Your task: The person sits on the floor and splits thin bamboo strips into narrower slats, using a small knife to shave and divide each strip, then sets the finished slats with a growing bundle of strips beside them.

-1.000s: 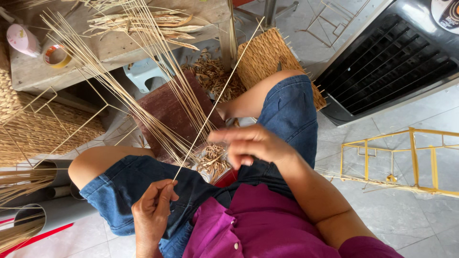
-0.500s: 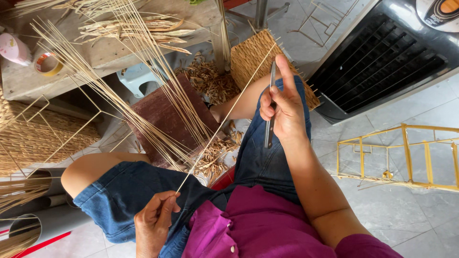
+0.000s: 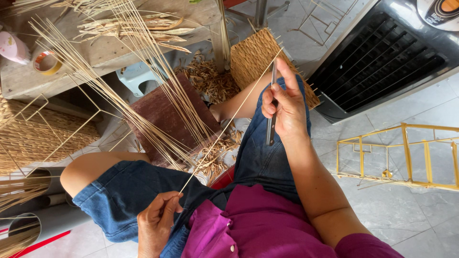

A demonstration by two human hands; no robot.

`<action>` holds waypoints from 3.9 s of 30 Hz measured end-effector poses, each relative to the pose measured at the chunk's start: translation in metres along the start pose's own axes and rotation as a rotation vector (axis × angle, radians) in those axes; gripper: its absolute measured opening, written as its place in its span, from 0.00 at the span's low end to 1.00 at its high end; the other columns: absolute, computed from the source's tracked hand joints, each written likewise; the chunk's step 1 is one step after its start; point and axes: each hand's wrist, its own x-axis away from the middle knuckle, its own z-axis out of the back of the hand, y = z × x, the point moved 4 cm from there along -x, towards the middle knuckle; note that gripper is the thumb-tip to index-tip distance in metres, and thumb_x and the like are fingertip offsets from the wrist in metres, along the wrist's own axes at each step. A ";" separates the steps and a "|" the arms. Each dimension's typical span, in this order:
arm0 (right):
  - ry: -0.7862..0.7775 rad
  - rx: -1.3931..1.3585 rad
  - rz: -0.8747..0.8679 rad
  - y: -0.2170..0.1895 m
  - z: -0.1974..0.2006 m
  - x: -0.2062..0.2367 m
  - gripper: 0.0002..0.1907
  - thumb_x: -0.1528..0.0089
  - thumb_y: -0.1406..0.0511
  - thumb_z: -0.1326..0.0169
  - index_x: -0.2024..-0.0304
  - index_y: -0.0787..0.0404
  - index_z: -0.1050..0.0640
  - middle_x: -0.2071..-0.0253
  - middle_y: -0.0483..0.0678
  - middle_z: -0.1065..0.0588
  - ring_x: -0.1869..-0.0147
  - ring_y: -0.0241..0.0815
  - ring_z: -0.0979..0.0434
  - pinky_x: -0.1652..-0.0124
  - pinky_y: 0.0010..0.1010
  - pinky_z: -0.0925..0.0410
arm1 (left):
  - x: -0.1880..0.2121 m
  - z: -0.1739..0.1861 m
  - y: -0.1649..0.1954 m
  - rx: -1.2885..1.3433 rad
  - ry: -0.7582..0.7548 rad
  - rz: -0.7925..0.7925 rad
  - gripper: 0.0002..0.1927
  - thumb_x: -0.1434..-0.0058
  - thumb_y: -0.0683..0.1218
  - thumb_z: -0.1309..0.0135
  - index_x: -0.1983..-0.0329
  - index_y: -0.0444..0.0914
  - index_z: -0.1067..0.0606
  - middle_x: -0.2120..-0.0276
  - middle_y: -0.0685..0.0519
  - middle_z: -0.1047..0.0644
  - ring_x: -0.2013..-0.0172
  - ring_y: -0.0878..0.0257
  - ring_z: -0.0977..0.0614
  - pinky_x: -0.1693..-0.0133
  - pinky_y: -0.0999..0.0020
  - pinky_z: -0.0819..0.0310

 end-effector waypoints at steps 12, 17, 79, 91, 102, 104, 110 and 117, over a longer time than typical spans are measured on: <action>0.015 0.093 0.024 0.002 0.008 -0.002 0.27 0.28 0.70 0.49 0.27 0.51 0.33 0.72 0.48 0.30 0.75 0.34 0.36 0.74 0.25 0.40 | 0.002 0.007 -0.003 -0.020 0.028 0.053 0.07 0.37 0.39 0.44 0.58 0.36 0.17 0.79 0.57 0.21 0.84 0.77 0.34 0.82 0.79 0.42; 0.075 0.101 0.134 -0.022 0.036 -0.014 0.27 0.25 0.71 0.52 0.25 0.46 0.33 0.73 0.45 0.32 0.74 0.33 0.37 0.74 0.24 0.41 | 0.002 0.015 -0.006 -0.073 0.038 0.034 0.07 0.36 0.40 0.44 0.58 0.36 0.18 0.79 0.58 0.21 0.84 0.77 0.31 0.82 0.80 0.39; -0.328 0.429 -0.446 0.054 -0.042 0.033 0.16 0.29 0.67 0.52 0.40 0.65 0.24 0.69 0.49 0.22 0.75 0.31 0.31 0.73 0.21 0.36 | -0.019 -0.013 0.075 -0.143 0.116 -0.070 0.05 0.36 0.40 0.43 0.60 0.35 0.19 0.78 0.54 0.19 0.75 0.73 0.17 0.73 0.77 0.26; 0.081 0.263 -0.166 -0.029 0.056 -0.022 0.17 0.28 0.68 0.51 0.37 0.62 0.25 0.67 0.47 0.25 0.72 0.33 0.30 0.72 0.25 0.36 | 0.009 0.046 0.052 -0.224 0.241 -0.014 0.05 0.35 0.39 0.43 0.58 0.35 0.19 0.76 0.55 0.20 0.73 0.73 0.20 0.70 0.78 0.27; -0.672 0.457 -0.579 0.076 -0.077 0.072 0.23 0.27 0.67 0.56 0.29 0.62 0.35 0.68 0.49 0.21 0.74 0.29 0.28 0.75 0.21 0.32 | -0.029 -0.036 0.066 -0.024 0.095 -0.026 0.06 0.35 0.40 0.44 0.58 0.34 0.19 0.77 0.54 0.19 0.75 0.74 0.19 0.72 0.78 0.27; -0.618 0.404 -0.686 0.093 -0.085 0.085 0.22 0.27 0.67 0.56 0.31 0.63 0.34 0.67 0.49 0.21 0.74 0.28 0.29 0.74 0.19 0.35 | -0.031 -0.041 0.070 -0.044 0.074 -0.018 0.05 0.35 0.40 0.44 0.59 0.34 0.20 0.78 0.54 0.19 0.75 0.74 0.19 0.73 0.77 0.26; -0.530 0.412 -0.595 0.088 -0.066 0.066 0.17 0.27 0.67 0.55 0.38 0.66 0.26 0.69 0.48 0.22 0.74 0.29 0.30 0.75 0.20 0.35 | -0.029 -0.032 0.070 -0.079 0.066 -0.049 0.05 0.36 0.41 0.43 0.59 0.35 0.19 0.78 0.54 0.19 0.75 0.73 0.18 0.72 0.77 0.26; -0.136 0.333 -0.337 0.042 0.005 0.010 0.15 0.30 0.67 0.48 0.42 0.65 0.22 0.69 0.48 0.25 0.75 0.32 0.31 0.75 0.23 0.38 | -0.009 -0.001 0.056 -0.164 0.098 -0.023 0.06 0.38 0.41 0.42 0.60 0.37 0.18 0.79 0.54 0.19 0.75 0.74 0.18 0.74 0.76 0.28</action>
